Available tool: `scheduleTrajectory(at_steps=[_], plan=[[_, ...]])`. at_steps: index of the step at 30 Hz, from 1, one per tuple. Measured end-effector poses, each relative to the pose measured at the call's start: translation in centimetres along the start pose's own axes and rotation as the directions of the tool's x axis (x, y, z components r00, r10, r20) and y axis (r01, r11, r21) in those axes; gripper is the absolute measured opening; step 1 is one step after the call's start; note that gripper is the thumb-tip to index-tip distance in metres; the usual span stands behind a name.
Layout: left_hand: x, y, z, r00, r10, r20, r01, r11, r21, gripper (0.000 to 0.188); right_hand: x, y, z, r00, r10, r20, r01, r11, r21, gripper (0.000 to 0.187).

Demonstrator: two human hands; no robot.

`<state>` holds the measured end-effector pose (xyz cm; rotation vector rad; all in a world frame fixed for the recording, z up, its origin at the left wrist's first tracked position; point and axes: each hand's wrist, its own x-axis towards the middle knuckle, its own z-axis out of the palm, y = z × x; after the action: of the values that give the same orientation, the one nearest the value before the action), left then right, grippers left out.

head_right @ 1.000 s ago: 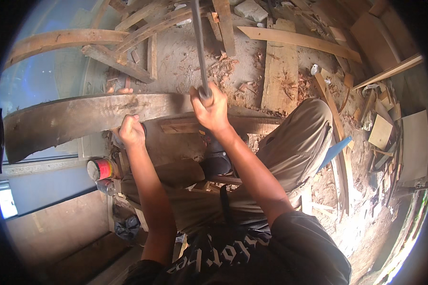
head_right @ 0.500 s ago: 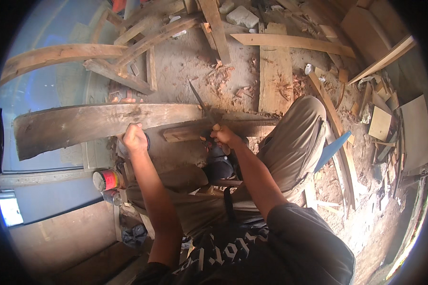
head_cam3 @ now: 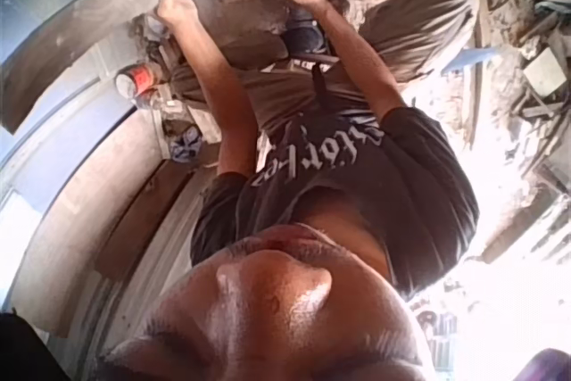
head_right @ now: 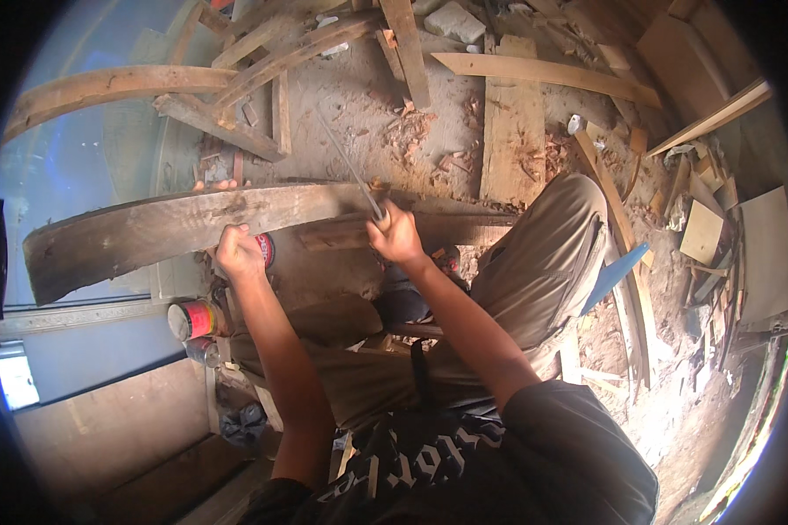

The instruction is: The person uses a hand saw to cut a piece of wood on the floor. After cutting, they use a knife to scrape and clean the cut edge of the wood.

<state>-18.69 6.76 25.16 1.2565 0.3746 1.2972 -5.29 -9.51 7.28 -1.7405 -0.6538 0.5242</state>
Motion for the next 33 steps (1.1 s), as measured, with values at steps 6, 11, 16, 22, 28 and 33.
scheduleTrajectory(at_steps=[6,11,16,22,28,33], plan=[[0.1,0.7,-0.6,0.999,0.016,0.038,-0.018,0.999,0.047,0.092,-1.7,8.3,1.2,0.809,0.516,0.283,-0.488,0.857,-0.166,0.029],[0.3,0.4,-1.1,1.0,-0.012,-0.007,0.012,0.999,-0.031,0.095,0.0,9.2,-0.1,0.541,0.584,0.605,-0.83,0.486,0.273,0.033],[-0.3,1.5,-2.5,0.999,0.006,-0.043,-0.004,0.999,0.046,0.096,-0.8,2.7,1.7,0.967,0.193,0.165,-0.157,0.965,-0.209,0.034],[-0.5,1.0,-2.6,0.998,0.007,-0.062,-0.008,1.0,-0.006,0.095,-3.2,3.8,1.1,0.991,0.073,0.11,-0.056,0.987,-0.153,0.035],[-0.4,1.0,-3.4,0.998,-0.013,-0.057,0.014,1.0,0.014,0.096,-3.7,7.4,0.2,0.848,0.448,0.283,-0.445,0.892,-0.076,0.035],[-0.4,1.0,-4.0,0.994,-0.015,-0.108,0.014,1.0,-0.008,0.096,-2.4,4.1,0.2,0.809,0.516,0.282,-0.523,0.851,-0.057,0.033]])
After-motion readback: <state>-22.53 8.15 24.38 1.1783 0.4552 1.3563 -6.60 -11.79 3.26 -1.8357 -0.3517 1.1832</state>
